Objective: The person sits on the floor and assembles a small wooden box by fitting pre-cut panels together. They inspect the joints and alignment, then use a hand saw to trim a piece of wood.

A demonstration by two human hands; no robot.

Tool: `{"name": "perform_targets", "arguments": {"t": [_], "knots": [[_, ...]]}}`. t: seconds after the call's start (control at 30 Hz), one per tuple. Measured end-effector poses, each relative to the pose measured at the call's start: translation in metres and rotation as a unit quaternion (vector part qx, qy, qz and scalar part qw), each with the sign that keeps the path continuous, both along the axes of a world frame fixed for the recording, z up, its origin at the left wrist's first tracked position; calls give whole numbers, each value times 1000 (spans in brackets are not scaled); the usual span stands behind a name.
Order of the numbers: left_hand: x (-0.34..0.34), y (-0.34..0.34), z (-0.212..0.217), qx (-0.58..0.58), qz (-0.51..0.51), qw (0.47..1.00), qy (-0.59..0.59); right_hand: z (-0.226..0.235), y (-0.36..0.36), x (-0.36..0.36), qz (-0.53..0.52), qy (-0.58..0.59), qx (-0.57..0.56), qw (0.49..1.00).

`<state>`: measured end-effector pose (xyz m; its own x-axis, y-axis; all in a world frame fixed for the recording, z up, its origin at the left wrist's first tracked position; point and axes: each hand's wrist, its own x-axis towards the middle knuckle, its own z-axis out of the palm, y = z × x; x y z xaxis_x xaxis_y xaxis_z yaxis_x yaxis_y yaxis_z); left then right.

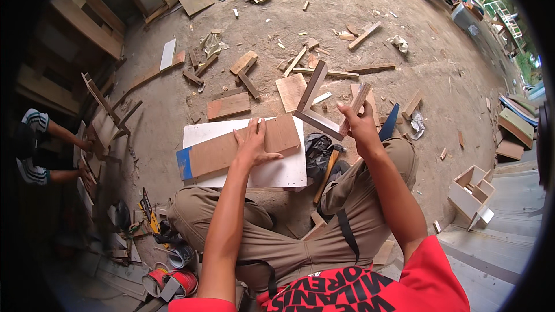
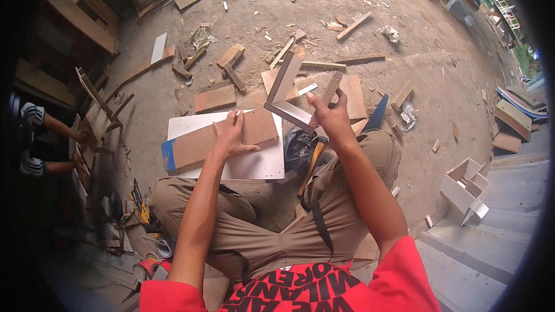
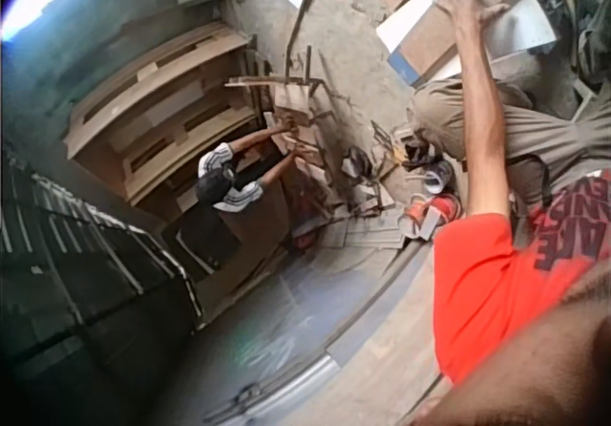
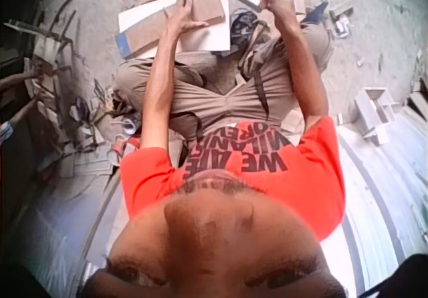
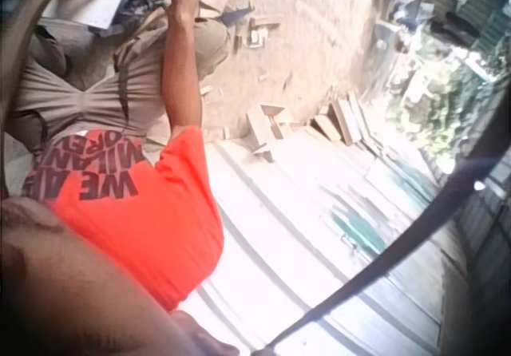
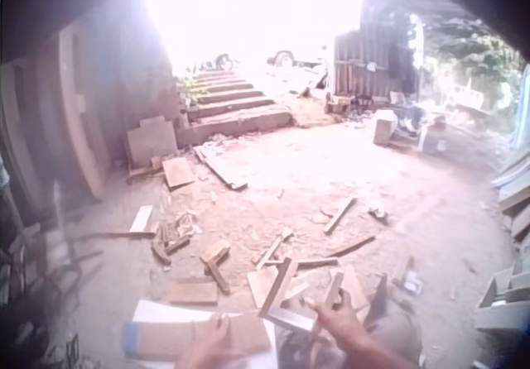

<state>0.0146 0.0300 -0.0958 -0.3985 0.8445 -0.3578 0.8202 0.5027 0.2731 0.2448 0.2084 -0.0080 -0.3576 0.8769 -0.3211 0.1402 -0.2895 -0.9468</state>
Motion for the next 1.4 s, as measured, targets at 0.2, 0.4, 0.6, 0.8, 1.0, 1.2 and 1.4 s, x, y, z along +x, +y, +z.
{"name": "perform_targets", "arguments": {"t": [0.2,0.4,0.6,0.8,1.0,1.2,1.4], "knots": [[-9,8,-16,200,44,975,-84,-25,-20,3,5,6,12,1000],[9,0,17,329,210,810,-438,-29,-59,-27,131,13,-139,982],[1,-23,19,334,213,841,-369,-33,-76,-42,218,21,-109,970],[-4,-30,32,271,200,896,-289,-42,-82,-38,273,16,-61,960],[-18,-23,41,280,237,839,-402,-75,-66,-32,249,-21,110,962],[-63,-40,-11,329,162,923,-120,-47,-49,-42,204,57,126,969],[-23,-33,-25,27,7,997,74,-64,-22,-28,98,85,141,981]]}}
